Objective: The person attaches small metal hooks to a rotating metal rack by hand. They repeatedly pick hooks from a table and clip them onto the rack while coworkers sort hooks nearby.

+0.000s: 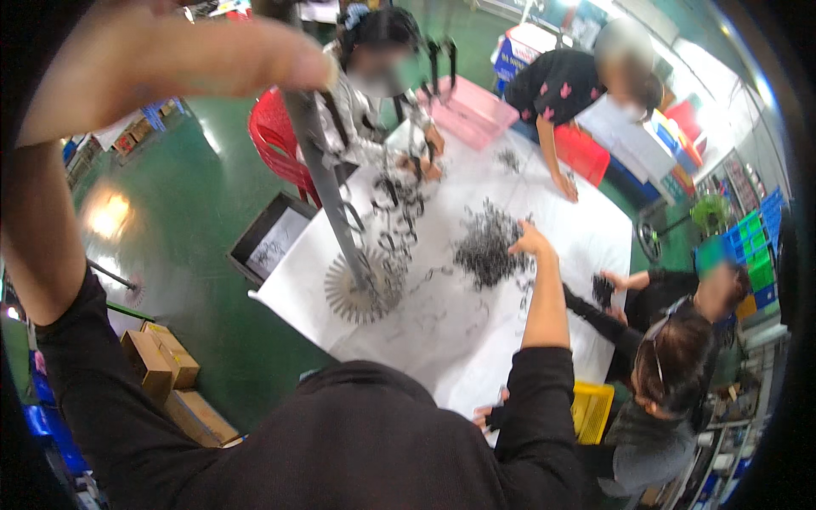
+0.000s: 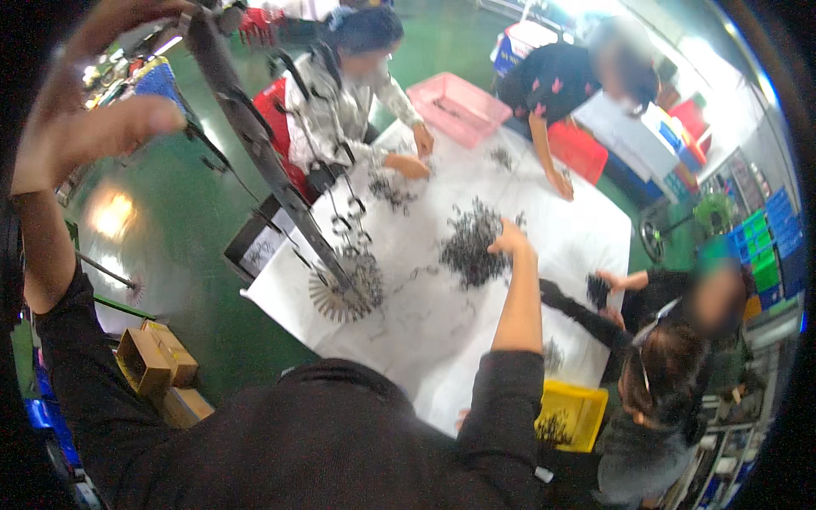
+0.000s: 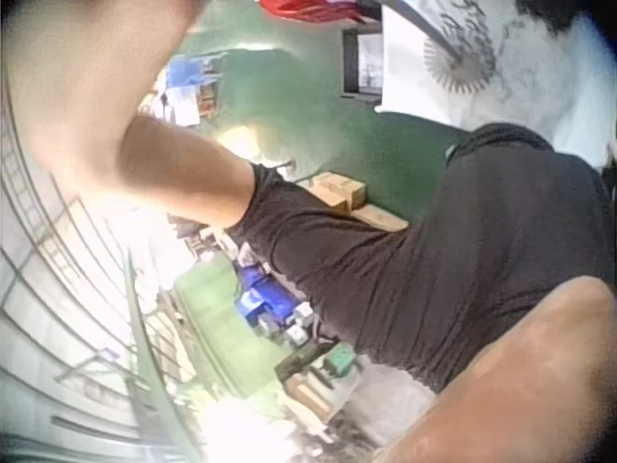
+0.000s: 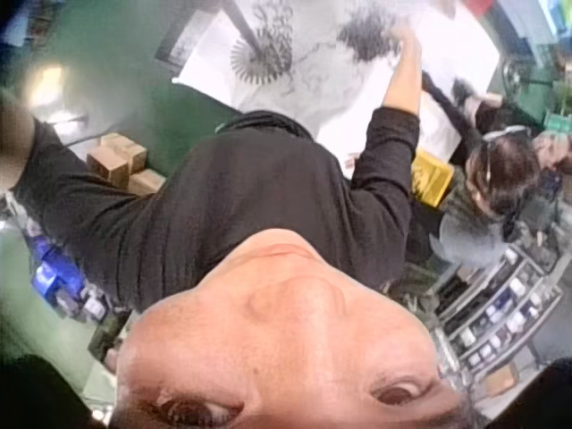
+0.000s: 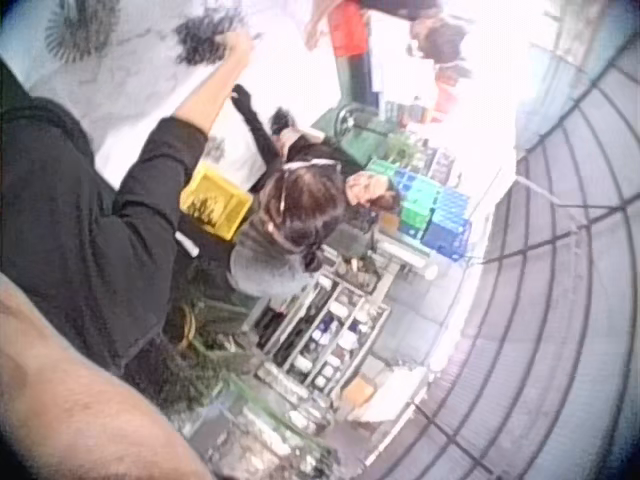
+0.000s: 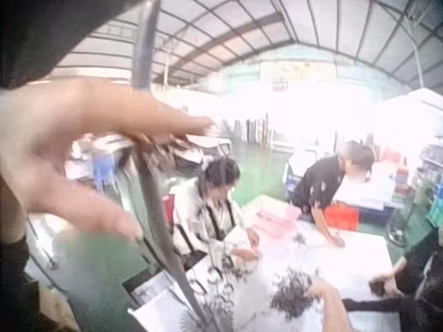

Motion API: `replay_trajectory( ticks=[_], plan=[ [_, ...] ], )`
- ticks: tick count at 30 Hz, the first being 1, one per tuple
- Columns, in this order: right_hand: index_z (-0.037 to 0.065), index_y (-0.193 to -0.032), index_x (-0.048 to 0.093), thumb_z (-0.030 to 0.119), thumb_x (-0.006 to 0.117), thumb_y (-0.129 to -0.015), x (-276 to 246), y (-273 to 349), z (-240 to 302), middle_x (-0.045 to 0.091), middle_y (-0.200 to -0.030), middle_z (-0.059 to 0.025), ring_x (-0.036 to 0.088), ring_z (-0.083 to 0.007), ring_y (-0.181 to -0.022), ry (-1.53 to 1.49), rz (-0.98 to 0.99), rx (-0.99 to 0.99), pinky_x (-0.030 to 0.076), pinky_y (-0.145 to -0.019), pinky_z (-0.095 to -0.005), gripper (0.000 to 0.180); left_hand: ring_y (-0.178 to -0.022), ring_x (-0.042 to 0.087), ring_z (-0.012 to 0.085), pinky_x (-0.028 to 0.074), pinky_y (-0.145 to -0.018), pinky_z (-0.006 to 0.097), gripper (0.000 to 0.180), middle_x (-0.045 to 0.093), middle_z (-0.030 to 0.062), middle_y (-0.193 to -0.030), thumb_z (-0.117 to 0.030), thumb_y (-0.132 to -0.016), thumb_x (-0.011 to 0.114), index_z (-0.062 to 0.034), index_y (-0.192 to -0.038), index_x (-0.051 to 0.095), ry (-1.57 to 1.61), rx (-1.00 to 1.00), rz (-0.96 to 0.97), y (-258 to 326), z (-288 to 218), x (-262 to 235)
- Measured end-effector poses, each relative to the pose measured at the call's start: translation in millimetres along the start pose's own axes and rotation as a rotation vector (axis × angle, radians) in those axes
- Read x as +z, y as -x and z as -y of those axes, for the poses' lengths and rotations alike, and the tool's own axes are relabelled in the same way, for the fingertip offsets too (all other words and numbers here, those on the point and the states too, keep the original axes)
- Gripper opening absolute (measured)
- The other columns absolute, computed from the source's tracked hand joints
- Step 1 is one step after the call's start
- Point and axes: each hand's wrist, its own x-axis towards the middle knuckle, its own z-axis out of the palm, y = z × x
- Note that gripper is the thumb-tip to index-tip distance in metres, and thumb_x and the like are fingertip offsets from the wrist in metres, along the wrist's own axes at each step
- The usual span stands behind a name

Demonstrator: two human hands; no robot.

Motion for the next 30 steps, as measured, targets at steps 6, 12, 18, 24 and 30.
replay_trajectory(
  ticks=[6, 12, 18, 24, 30],
  plan=[
    [-0.003, -0.123, 0.055, 0.008, 0.063, -0.086, -123, 75, 167, 0.061, -0.12, -0.0139, 0.059, -0.0215, -0.111, -0.726, -0.458, -0.545, 0.043, -0.098, -0.0314, 0.04, -0.125, 0.048, 0.0373, 0.041, -0.102, 0.044, 0.07, 0.049, 0.0193, -0.137, -0.005, -0.069, 0.063, -0.0026, -0.136, 0.045, -0.054, 0.075, 0.06, -18, -15, -4],
    [-0.006, -0.115, 0.06, 0.008, 0.055, -0.093, -207, 215, 297, 0.067, -0.104, -0.0129, 0.064, -0.019, -0.097, -1.131, -0.419, -1.043, 0.048, -0.087, -0.0301, 0.026, -0.123, 0.048, 0.0392, 0.042, -0.1, 0.046, 0.073, 0.049, 0.0195, -0.136, 0.005, -0.064, 0.062, -0.0031, -0.135, 0.046, -0.093, 0.053, 0.119, -32, -29, -3],
    [-0.006, -0.105, 0.064, 0.008, 0.061, -0.09, -218, 237, 331, 0.069, -0.088, -0.0102, 0.064, -0.0114, -0.08, -1.214, -0.304, -1.016, 0.05, -0.074, -0.0236, 0.02, -0.115, 0.054, 0.0385, 0.048, -0.092, 0.044, 0.062, 0.056, 0.0172, -0.127, 0.012, -0.065, 0.059, -0.0047, -0.125, 0.056, -0.114, -0.011, 0.012, -29, -38, 4],
    [-0.006, -0.097, 0.066, 0.008, 0.063, -0.089, -209, 242, 325, 0.067, -0.077, -0.0092, 0.062, -0.0122, -0.067, -1.263, -0.466, -1.066, 0.049, -0.062, -0.023, 0.016, -0.108, 0.058, 0.0385, 0.049, -0.087, 0.043, 0.06, 0.059, 0.0172, -0.121, 0.018, -0.064, 0.054, -0.0025, -0.12, 0.059, -0.156, -0.039, -0.044, -25, -41, 17],
    [-0.003, -0.098, 0.068, 0.01, 0.064, -0.088, -210, 236, 303, 0.068, -0.077, -0.0081, 0.065, -0.0125, -0.066, -1.234, -0.47, -1.005, 0.045, -0.058, -0.0204, 0.017, -0.108, 0.057, 0.0381, 0.049, -0.087, 0.044, 0.059, 0.059, 0.016, -0.12, 0.017, -0.065, 0.056, -0.0033, -0.12, 0.058, -0.21, -0.082, -0.047, -24, -36, 23]
  ],
)
